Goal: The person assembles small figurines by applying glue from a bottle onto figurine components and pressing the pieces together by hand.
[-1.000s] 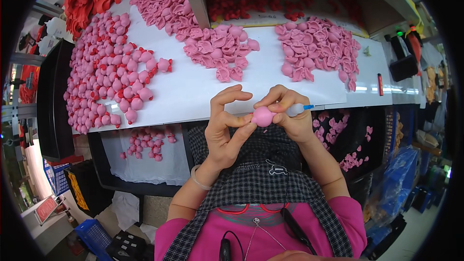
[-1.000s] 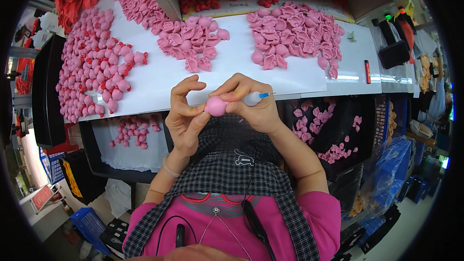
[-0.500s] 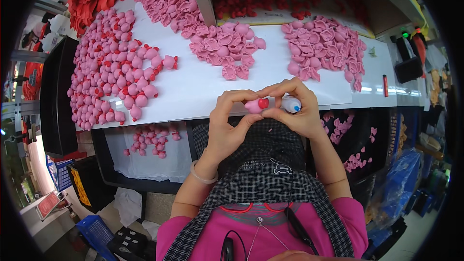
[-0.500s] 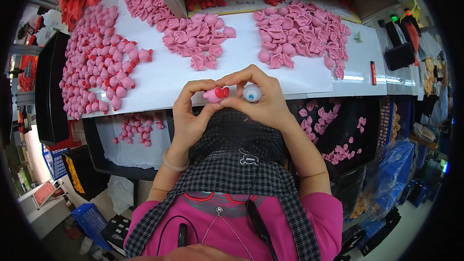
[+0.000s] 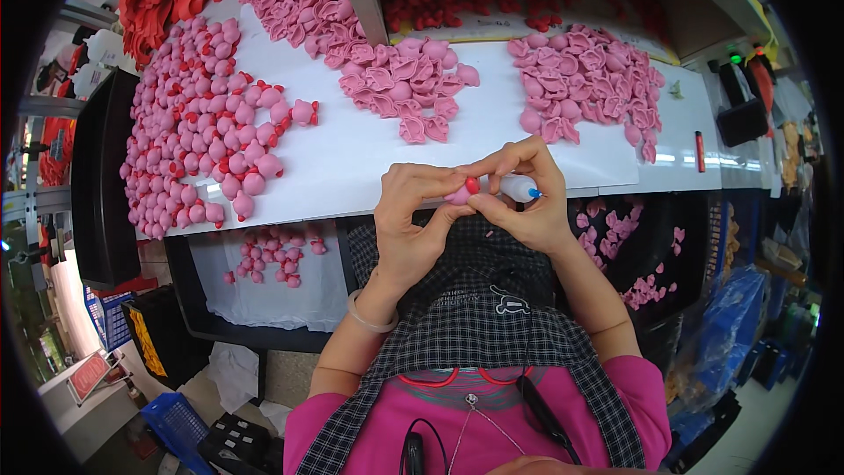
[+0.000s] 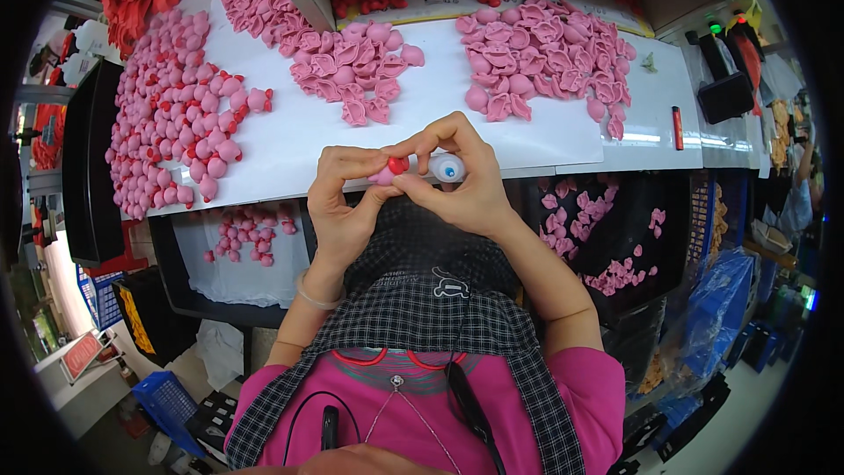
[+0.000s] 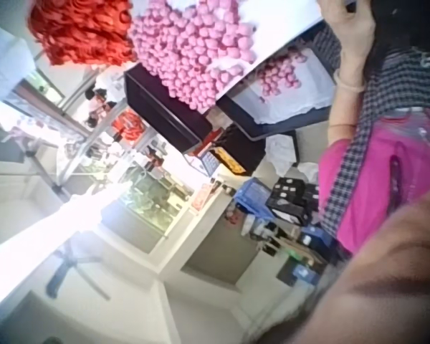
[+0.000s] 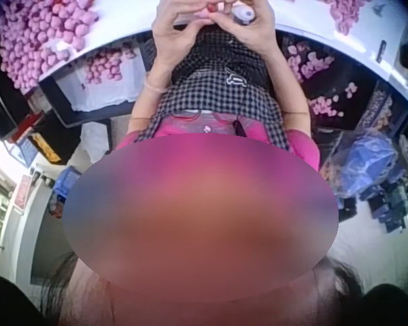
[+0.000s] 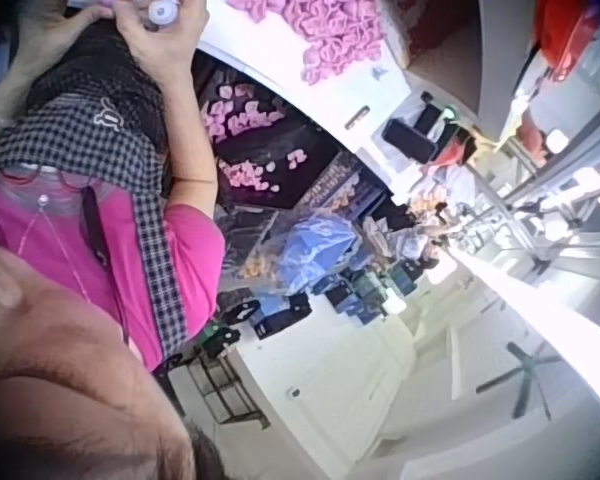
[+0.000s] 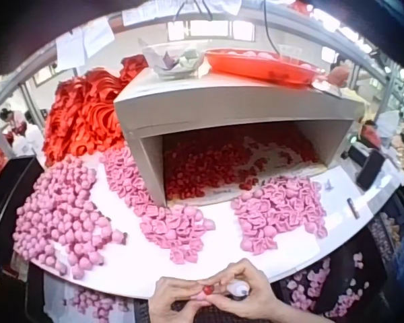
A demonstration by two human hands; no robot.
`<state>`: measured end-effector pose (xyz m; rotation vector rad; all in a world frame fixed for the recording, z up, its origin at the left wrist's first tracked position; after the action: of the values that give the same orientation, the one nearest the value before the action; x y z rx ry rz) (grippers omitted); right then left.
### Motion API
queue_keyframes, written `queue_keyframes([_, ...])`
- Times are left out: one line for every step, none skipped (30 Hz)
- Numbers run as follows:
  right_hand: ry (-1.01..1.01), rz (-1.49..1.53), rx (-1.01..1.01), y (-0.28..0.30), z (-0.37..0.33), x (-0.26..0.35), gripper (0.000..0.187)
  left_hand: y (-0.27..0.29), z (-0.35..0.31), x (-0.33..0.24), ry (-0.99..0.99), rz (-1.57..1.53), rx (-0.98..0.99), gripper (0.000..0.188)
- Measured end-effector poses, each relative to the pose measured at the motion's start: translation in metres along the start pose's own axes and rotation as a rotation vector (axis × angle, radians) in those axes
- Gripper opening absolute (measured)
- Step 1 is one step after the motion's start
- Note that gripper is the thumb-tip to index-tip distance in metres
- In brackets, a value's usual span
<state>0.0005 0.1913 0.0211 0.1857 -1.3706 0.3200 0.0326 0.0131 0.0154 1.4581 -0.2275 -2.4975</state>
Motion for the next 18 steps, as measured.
queue_keyframes([0.009, 0.002, 0.008, 0.000, 0.000, 0.000, 0.036, 0.000, -0.001, 0.001, -0.003, -0.003, -0.008, 0.032])
queue_keyframes([0.017, 0.005, 0.015, -0.001, 0.001, 0.000, 0.037, 0.000, -0.001, 0.001, -0.003, -0.003, -0.008, 0.032])
queue_keyframes([0.018, 0.005, 0.015, -0.002, 0.002, 0.001, 0.037, 0.000, 0.000, 0.002, -0.022, 0.008, -0.009, 0.032])
queue_keyframes([0.036, 0.014, 0.014, -0.002, 0.002, 0.001, 0.038, 0.000, -0.001, 0.002, -0.041, 0.017, -0.009, 0.032])
queue_keyframes([0.054, 0.024, 0.012, -0.003, 0.003, 0.001, 0.039, 0.000, -0.001, 0.003, -0.041, 0.017, -0.008, 0.032])
queue_keyframes([0.055, 0.023, 0.011, -0.003, 0.003, 0.000, 0.039, -0.001, -0.002, 0.005, 0.055, -0.084, -0.004, 0.034])
queue_keyframes([0.034, 0.045, 0.000, -0.004, 0.004, 0.000, 0.040, -0.001, -0.003, 0.006, 0.151, -0.182, -0.001, 0.036])
queue_keyframes([0.013, 0.067, -0.011, -0.005, 0.004, -0.001, 0.041, -0.003, -0.003, 0.007, 0.150, -0.180, -0.002, 0.036])
queue_keyframes([0.014, 0.068, -0.010, -0.005, 0.005, 0.000, 0.041, -0.007, -0.003, 0.008, 0.250, -0.450, -0.001, 0.037])
queue_keyframes([0.051, 0.021, 0.001, -0.005, 0.006, 0.001, 0.043, -0.009, -0.003, 0.009, 0.349, -0.721, 0.002, 0.039])
queue_keyframes([0.088, -0.026, 0.012, -0.004, 0.007, 0.002, 0.044, -0.009, -0.005, 0.009, 0.429, -0.836, 0.011, 0.040])
queue_keyframes([0.089, -0.026, 0.011, -0.003, 0.009, 0.002, 0.044, -0.009, -0.007, 0.011, 0.428, -0.836, 0.012, 0.040])
queue_keyframes([0.122, -0.075, 0.021, -0.003, 0.009, 0.002, 0.044, -0.009, -0.008, 0.013, 0.446, -0.880, 0.023, 0.039])
queue_keyframes([0.155, -0.123, 0.030, -0.002, 0.008, 0.003, 0.044, -0.009, -0.009, 0.014, 0.465, -0.923, 0.033, 0.038])
queue_keyframes([0.155, -0.123, 0.029, -0.003, 0.008, 0.002, 0.044, -0.009, -0.010, 0.013, 0.466, -0.923, 0.034, 0.038])
queue_keyframes([0.140, -0.105, 0.003, -0.004, 0.008, -0.001, 0.042, -0.010, -0.009, 0.011, 0.489, -0.966, 0.037, 0.037])
queue_keyframes([0.126, -0.086, -0.024, -0.005, 0.008, -0.003, 0.040, -0.011, -0.008, 0.010, 0.512, -1.008, 0.040, 0.036])
queue_keyframes([0.127, -0.086, -0.024, -0.007, 0.008, -0.004, 0.040, -0.012, -0.009, 0.010, 0.512, -1.008, 0.041, 0.036])
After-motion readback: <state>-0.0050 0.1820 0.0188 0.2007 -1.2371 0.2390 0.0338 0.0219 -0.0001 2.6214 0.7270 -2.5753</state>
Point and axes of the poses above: each hand's wrist, its own z-axis towards the middle knuckle, its own y-axis out of the back of the hand, x = y × z, the point moved 1 cm from there along z, towards the middle knuckle, and after that the axes turned 2 degrees about -y, right-handed, at the moved point
